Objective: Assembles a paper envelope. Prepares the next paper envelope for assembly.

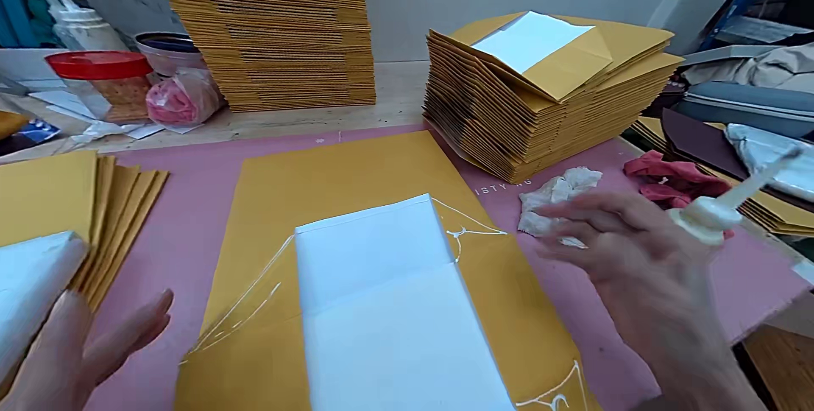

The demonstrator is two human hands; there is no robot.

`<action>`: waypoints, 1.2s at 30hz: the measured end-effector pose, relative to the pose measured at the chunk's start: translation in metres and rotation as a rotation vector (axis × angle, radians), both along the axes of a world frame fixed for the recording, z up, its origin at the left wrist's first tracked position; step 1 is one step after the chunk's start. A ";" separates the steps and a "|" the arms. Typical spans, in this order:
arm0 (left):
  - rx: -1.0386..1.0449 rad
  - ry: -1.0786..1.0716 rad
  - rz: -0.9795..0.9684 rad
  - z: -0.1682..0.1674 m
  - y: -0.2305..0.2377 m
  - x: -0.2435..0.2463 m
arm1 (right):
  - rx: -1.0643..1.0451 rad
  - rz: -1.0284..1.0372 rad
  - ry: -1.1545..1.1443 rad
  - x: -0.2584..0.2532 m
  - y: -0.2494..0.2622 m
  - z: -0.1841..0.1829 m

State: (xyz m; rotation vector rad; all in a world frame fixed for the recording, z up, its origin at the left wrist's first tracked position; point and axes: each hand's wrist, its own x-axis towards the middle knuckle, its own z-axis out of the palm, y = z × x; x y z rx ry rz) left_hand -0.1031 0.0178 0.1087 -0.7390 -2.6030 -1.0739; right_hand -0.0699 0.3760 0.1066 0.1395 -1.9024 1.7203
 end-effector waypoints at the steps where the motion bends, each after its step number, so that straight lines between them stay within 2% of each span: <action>1: -0.048 -0.019 -0.019 0.001 -0.002 -0.008 | 0.129 0.012 -0.019 -0.010 0.002 0.000; 5: -0.090 -0.100 -0.099 0.001 -0.004 -0.032 | 0.592 0.202 -0.233 -0.040 0.013 0.005; 8: -0.015 -0.193 -0.067 0.000 0.001 -0.036 | 0.764 0.317 -0.393 -0.051 0.013 0.011; 10: 0.001 -0.210 -0.055 0.000 0.003 -0.035 | 0.808 0.333 -0.385 -0.049 0.012 0.012; 14: 0.007 -0.152 -0.101 -0.012 -0.004 -0.037 | 0.827 0.269 -0.222 -0.040 0.012 0.001; 19: 0.122 -0.092 -0.137 -0.030 -0.008 -0.035 | 0.858 0.219 -0.085 -0.030 0.018 -0.013; 23: 0.161 -0.024 -0.183 -0.033 -0.005 -0.027 | 0.884 0.301 -0.007 -0.027 0.025 -0.017; 25: 0.111 -0.020 -0.235 -0.027 -0.008 -0.023 | 0.906 0.394 -0.001 -0.025 0.033 -0.015; 29: -0.170 -0.213 -0.440 -0.006 -0.017 -0.019 | 1.023 0.561 -0.106 -0.009 0.043 0.005; 33: -0.395 -0.496 -0.280 0.022 0.003 -0.006 | 1.267 0.585 -0.105 -0.002 0.043 0.002; 36: -0.539 -0.568 -0.217 0.030 0.011 -0.002 | 1.337 0.549 -0.109 0.001 0.034 0.002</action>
